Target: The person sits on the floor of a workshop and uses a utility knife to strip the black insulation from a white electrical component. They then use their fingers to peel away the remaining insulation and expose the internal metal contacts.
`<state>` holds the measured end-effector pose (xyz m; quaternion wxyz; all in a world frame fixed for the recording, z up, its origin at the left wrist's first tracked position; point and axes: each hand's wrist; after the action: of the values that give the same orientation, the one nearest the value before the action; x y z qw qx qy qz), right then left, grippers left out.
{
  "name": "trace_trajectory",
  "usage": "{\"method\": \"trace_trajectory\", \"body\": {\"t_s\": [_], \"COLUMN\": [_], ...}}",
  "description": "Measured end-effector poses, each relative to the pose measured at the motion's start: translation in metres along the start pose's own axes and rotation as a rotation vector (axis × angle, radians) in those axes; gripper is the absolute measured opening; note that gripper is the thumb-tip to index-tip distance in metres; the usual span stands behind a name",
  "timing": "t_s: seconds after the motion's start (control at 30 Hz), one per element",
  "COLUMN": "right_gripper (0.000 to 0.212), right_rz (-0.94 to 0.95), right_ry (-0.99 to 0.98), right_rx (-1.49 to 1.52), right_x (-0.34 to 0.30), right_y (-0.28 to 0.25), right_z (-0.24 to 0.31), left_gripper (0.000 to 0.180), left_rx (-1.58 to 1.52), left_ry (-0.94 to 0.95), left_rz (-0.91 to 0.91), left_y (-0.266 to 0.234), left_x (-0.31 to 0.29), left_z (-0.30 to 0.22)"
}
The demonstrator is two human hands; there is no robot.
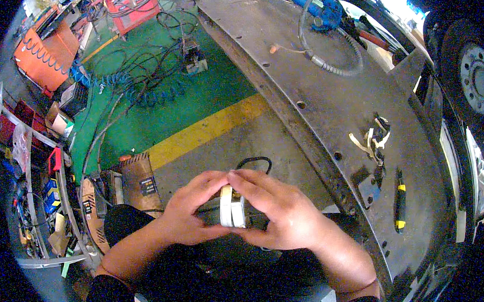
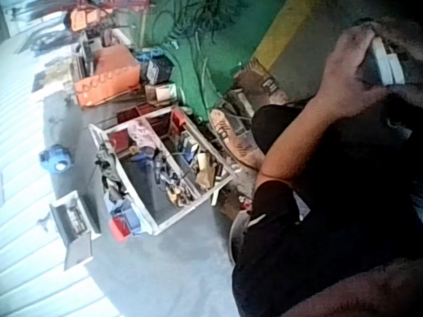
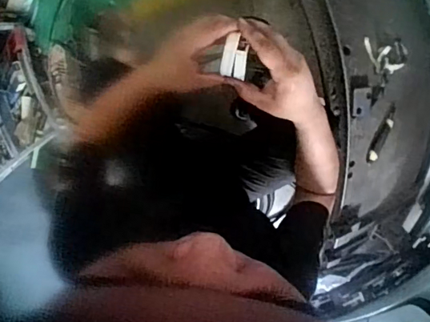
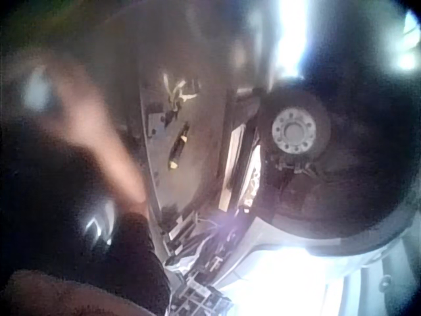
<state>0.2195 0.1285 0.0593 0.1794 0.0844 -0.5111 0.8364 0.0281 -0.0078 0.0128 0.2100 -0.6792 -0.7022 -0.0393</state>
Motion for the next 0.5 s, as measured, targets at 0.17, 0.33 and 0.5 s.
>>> {"method": "trace_trajectory", "body": {"t_s": [0.17, 0.33, 0.5], "right_gripper": [0.086, 0.083, 0.078], "right_rz": [-0.031, -0.061, -0.068], "right_ry": [-0.023, -0.012, -0.007], "right_rx": [0.002, -0.047, -0.034], "right_x": [0.0017, 0.0002, -0.0004], "right_y": [0.0017, 0.0071, 0.0072], "right_z": [-0.0011, -0.0008, -0.0027], "left_gripper": [0.086, 0.086, 0.086], "left_rx": [-0.073, -0.114, -0.293], "left_ry": [-0.004, 0.013, -0.095], "left_rz": [-0.014, -0.002, 0.005], "left_y": [-0.0028, -0.0053, -0.0039], "left_x": [0.0009, 0.0031, 0.0037], "left_z": [-0.0026, 0.0017, -0.0015]}}
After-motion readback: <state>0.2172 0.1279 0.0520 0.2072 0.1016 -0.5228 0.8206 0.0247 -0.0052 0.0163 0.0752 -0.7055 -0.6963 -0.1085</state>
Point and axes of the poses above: each hand's wrist, its own x-axis towards the middle knuckle, its own y-axis out of the palm, z = x × y, and after that the axes turned 14 degrees about -x, right-handed
